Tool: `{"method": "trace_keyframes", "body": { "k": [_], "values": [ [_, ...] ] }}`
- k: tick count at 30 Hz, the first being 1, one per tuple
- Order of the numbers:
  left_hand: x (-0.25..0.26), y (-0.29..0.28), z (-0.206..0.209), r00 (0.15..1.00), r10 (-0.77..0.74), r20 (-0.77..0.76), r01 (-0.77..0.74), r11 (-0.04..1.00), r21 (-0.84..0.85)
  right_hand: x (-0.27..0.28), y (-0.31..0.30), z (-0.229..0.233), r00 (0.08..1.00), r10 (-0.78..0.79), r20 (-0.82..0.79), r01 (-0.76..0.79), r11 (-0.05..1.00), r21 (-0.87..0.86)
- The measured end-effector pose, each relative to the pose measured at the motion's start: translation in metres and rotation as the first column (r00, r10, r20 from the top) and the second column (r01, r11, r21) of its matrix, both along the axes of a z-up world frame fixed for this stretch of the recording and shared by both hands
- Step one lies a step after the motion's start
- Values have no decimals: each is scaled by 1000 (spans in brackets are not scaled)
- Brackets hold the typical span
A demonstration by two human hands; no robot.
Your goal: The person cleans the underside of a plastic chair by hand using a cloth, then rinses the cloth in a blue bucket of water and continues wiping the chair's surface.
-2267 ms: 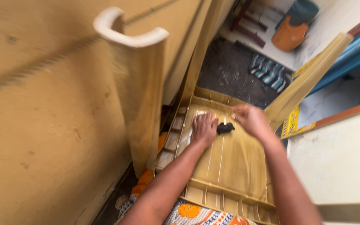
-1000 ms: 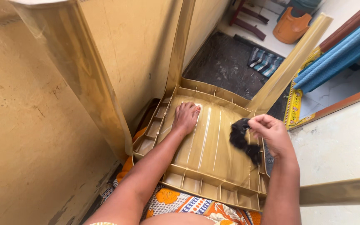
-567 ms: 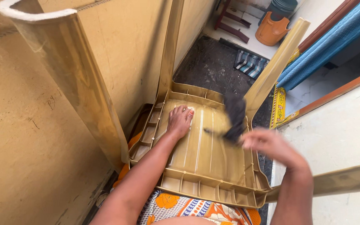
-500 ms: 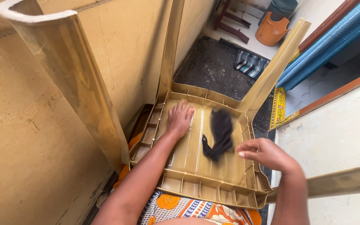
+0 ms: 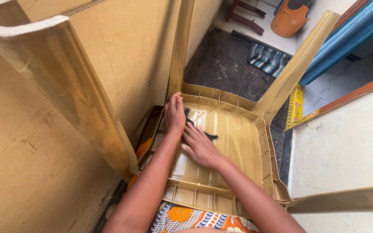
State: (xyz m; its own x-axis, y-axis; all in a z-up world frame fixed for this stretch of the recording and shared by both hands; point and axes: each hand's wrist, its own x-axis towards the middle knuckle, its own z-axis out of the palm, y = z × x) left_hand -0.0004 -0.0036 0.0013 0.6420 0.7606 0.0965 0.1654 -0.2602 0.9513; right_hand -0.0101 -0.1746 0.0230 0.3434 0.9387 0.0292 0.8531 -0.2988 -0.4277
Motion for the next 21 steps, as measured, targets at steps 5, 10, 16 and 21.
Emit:
{"method": "trace_keyframes", "body": {
  "k": [5, 10, 16, 21],
  "values": [
    [-3, 0, 0, 999, -41, 23, 40, 999, 37, 42, 68, -14, 981, -194, 24, 195, 980, -43],
    [-6, -6, -2, 999, -35, 19, 32, 990, 134, 80, 74, -22, 930, -367, -29, 366, 929, -48],
    [-2, -6, -3, 997, -72, -39, 79, 964, 255, 110, -8, -32, 822, -569, 31, 569, 822, -2],
    [-2, -11, 4, 991, -93, -91, 114, 960, 256, 129, -98, -40, 636, -708, 307, 723, 685, 83]
  ]
}}
